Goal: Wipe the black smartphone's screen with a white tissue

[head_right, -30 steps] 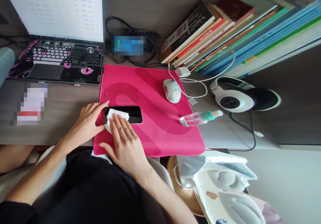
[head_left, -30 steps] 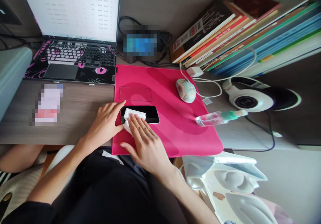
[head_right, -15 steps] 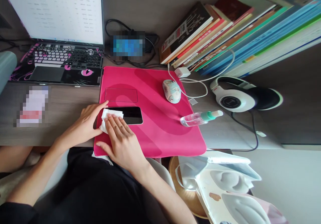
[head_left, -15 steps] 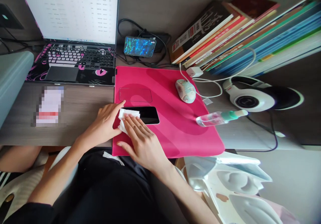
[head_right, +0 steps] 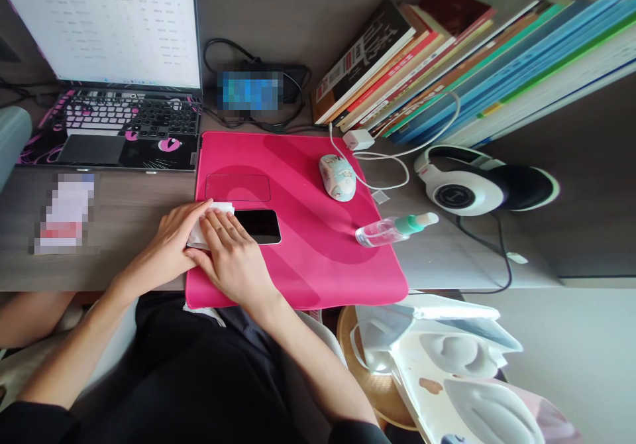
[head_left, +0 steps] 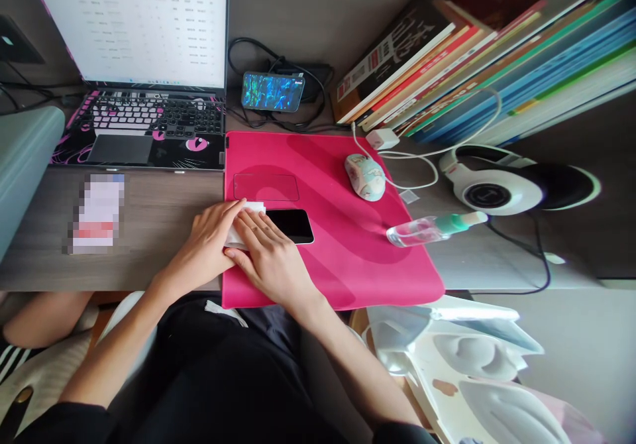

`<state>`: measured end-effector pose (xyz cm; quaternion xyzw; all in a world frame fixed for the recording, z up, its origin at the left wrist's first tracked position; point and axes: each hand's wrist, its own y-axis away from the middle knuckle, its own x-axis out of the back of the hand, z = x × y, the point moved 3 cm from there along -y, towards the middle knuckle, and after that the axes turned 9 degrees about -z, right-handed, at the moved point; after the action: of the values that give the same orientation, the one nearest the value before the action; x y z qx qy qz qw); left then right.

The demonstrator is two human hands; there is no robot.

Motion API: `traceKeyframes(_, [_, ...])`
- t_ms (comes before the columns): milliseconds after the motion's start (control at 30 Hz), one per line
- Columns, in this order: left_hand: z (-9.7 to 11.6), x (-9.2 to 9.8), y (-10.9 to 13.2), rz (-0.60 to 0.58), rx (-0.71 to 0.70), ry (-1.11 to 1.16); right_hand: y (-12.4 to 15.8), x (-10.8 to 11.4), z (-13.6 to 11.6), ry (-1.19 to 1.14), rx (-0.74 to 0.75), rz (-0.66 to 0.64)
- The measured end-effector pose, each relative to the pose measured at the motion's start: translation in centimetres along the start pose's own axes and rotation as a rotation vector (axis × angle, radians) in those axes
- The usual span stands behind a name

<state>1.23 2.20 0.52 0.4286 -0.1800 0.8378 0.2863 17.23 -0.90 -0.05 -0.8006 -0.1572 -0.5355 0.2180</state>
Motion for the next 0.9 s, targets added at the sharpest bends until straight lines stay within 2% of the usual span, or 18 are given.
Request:
traceKeyframes(300, [-0.7, -0.2, 0.1, -0.028, -0.030, -0.003, 1.5, 1.0, -0.7, 0.014, 0.072, 0.011])
traceKeyframes(500, [-0.6, -0.4, -0.1, -0.032, 0.015, -0.028, 2.6, 1.4, -1.3, 0.012, 0.106, 0.059])
traceKeyframes(633, [-0.4, -0.3, -0.2, -0.038, 0.018, -0.034, 2.9, 1.2, -1.0, 0.041, 0.131, 0.122])
traceKeyframes(900, [-0.1, 0.0, -0.3, -0.042, 0.023, -0.018, 3.6, 1.3, -0.4, 0.060, 0.183, 0.155])
